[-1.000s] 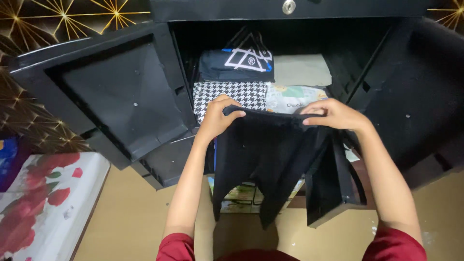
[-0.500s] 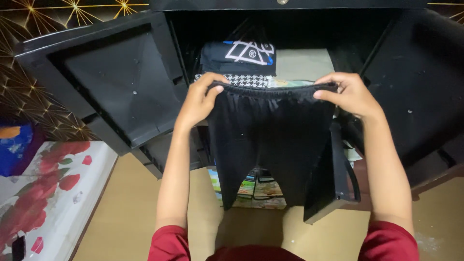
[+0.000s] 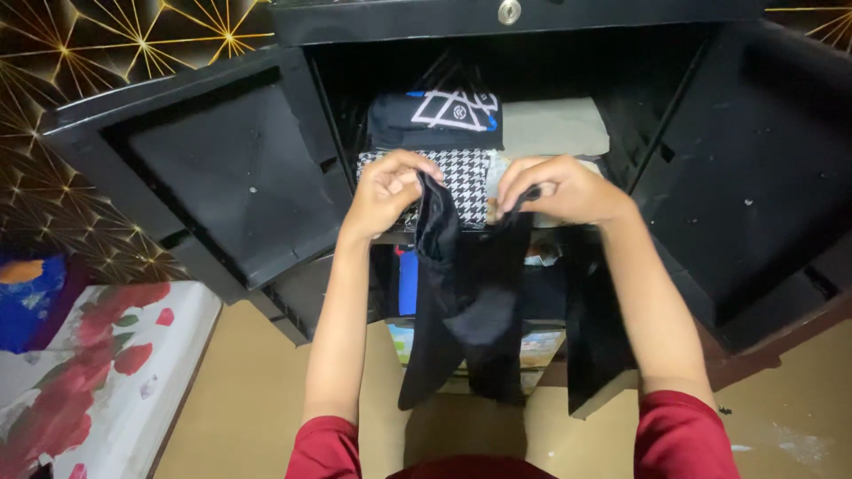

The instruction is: Organize folded clothes and children's items into a closet.

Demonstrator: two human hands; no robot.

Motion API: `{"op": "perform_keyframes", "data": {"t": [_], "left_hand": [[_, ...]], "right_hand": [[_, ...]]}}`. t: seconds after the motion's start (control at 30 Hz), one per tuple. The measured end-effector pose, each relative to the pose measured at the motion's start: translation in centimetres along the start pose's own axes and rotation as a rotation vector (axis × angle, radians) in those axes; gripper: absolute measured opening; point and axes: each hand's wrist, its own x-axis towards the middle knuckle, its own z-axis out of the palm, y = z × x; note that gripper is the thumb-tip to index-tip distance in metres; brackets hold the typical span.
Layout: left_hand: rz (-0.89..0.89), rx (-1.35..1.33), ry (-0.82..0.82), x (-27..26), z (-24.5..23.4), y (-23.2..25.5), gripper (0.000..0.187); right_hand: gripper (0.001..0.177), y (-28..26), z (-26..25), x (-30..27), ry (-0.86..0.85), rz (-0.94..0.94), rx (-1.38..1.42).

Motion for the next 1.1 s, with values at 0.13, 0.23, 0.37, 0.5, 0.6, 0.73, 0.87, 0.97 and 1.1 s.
{"op": "perform_keyframes", "data": {"t": [0.13,0.23,0.37,0.5,0.6,0.73,0.87,0.97,1.1], "left_hand": [[-0.017,-0.024,-0.041,0.1,1.0,-0.6,0.033],[-0.009,-0.035,-0.012,0.3,1.4,-1.3,0.033],[-0.057,-0.097,0.06,0.6,1.6,-2.2,0.029],[0.033,-0.103,0.057,1.0,1.9,-2.7,0.022],[0.065,-0.063,0.076,1.0,2.2,-2.4,0.019],[0.001,-0.022,0.13,0.5,1.9,-1.9,0.019],[-0.023,0.118,0.081,-0.7,0.9,1.5,0.023],[0.104,0.396,-0.069,-1.2,1.4,4.7,0.031],[0.171,0.764,-0.105,-1.5,2.0,5.1,0.043]], "right_hand": [[0.023,0.5,2.5,1.5,0.028,0.065,0.027],[0.028,0.8,3.9,2.4,0.055,-0.039,0.356],[0.031,-0.2,5.0,3.1,0.165,0.04,0.306],[0.047,-2.0,5.7,4.0,0.265,0.151,0.298],[0.043,-1.6,5.7,4.1,0.252,0.097,0.192],[0.037,0.1,5.5,3.8,0.261,0.158,0.237],[0.028,1.7,4.4,3.2,0.332,0.142,0.263],[0.027,3.0,3.2,2.9,0.366,0.087,0.281],[0.026,3.9,1.9,3.1,0.388,0.074,0.283]]}}
